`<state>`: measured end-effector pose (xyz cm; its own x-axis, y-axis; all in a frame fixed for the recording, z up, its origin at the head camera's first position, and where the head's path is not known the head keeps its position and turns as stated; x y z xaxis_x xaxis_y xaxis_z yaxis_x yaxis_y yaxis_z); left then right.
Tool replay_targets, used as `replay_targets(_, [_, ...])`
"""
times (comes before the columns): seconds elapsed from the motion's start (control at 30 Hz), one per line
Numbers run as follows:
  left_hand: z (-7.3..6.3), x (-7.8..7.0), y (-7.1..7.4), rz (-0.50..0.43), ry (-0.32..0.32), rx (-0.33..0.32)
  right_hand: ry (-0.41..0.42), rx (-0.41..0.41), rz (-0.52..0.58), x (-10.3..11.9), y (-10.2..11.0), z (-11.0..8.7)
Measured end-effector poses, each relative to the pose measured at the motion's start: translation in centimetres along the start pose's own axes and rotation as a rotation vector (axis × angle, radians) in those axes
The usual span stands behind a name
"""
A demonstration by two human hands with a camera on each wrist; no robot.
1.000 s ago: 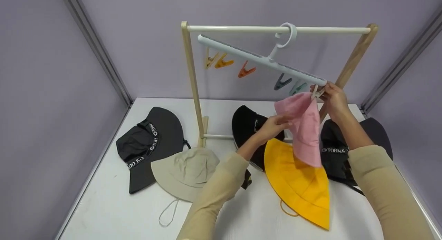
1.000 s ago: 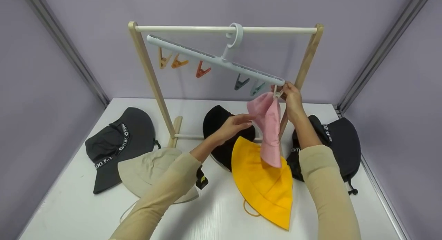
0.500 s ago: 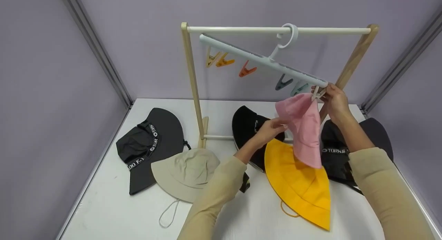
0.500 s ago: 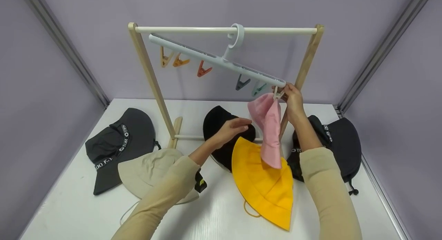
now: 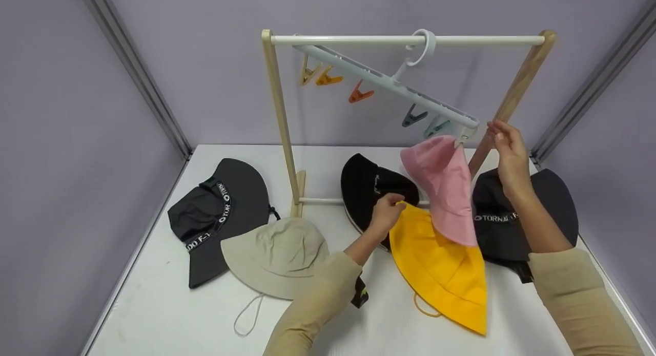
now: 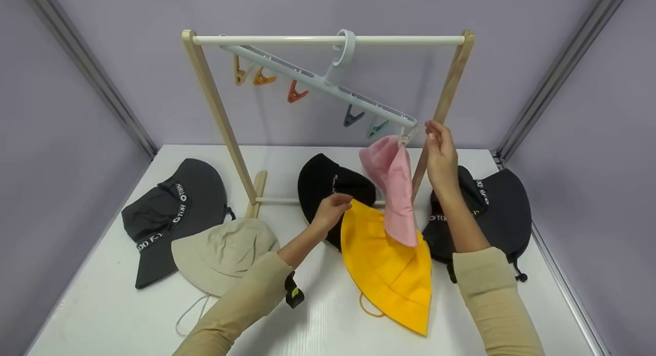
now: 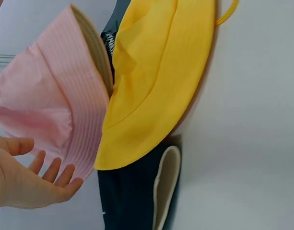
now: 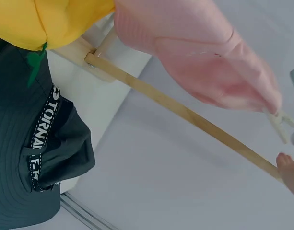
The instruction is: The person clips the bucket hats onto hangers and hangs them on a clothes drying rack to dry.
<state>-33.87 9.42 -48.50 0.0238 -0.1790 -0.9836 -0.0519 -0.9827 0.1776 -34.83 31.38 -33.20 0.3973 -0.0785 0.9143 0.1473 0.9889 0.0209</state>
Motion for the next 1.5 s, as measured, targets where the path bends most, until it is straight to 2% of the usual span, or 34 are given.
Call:
replay_targets(0.13, [-0.7,0.9,0.2,-0.048,0.072,-0.043,0.047,-0.058,0.024,0.3,0.6,-1.8])
replay_targets(0.2, [-1.0,1.4,0.3,-0.094,0.114,-0.063,0.036,-0.070,0.024,0.0,1.0,-2.8])
replay_targets(0.33, [-1.8,3.0,0.2,-0.197,0.200,-0.102,-0.049,-0.070,0.068,-1.3,1.8,-5.4])
replay_targets(0.57, [-3.7,6.0,-0.2,-0.387,0.325,-0.170,-0.210,-0.034,0.215,-3.6,2.9,-10.8])
replay_targets(0.67, [-4.6,6.4,-0.4,-0.438,0.345,-0.196,-0.272,-0.035,0.250,-4.6,3.2,-12.9])
replay_targets(0.83, [-6.5,6.2,-1.1,-0.528,0.379,-0.234,-0.389,-0.049,0.208,-6.4,3.7,-15.7])
replay_targets(0.93, [-7.8,6.3,-1.4,-0.578,0.399,-0.250,-0.470,-0.089,0.199,-7.4,4.2,-17.0])
replay_targets(1.0, [-8.7,6.3,-1.5,-0.610,0.405,-0.265,-0.558,-0.133,0.183,-8.3,4.5,-17.7])
replay_targets(1.03, [-9.1,6.4,-1.6,-0.620,0.407,-0.274,-0.603,-0.150,0.168,-8.9,4.7,-18.1])
replay_targets(1.07, [-9.4,6.5,-1.6,-0.623,0.413,-0.281,-0.632,-0.155,0.183,-10.9,5.5,-18.5])
replay_targets(1.13, [-10.0,6.6,-1.8,-0.636,0.424,-0.284,-0.707,-0.159,0.184,-13.0,6.3,-19.2])
replay_targets(1.27, [-10.8,7.2,-2.4,-0.625,0.447,-0.281,-0.792,-0.153,0.227,-16.9,8.0,-20.5])
replay_targets(1.3, [-10.8,7.4,-2.6,-0.623,0.447,-0.279,-0.822,-0.154,0.211,-16.4,7.5,-20.9])
replay_targets(1.5, [-11.0,8.2,-3.3,-0.622,0.451,-0.276,-0.926,-0.182,0.155,-18.5,6.5,-22.0])
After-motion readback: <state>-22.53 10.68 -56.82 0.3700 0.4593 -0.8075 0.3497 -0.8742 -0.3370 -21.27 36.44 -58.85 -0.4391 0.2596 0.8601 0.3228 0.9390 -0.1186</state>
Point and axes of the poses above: each hand's wrist, its own z-axis towards the middle knuckle, its own y-axis out of the back of the hand, x = y × z, the point moved 6 cm from there along z, towards the middle knuckle, and after that the axes turned 2 degrees about -y, right-handed, at the moved point
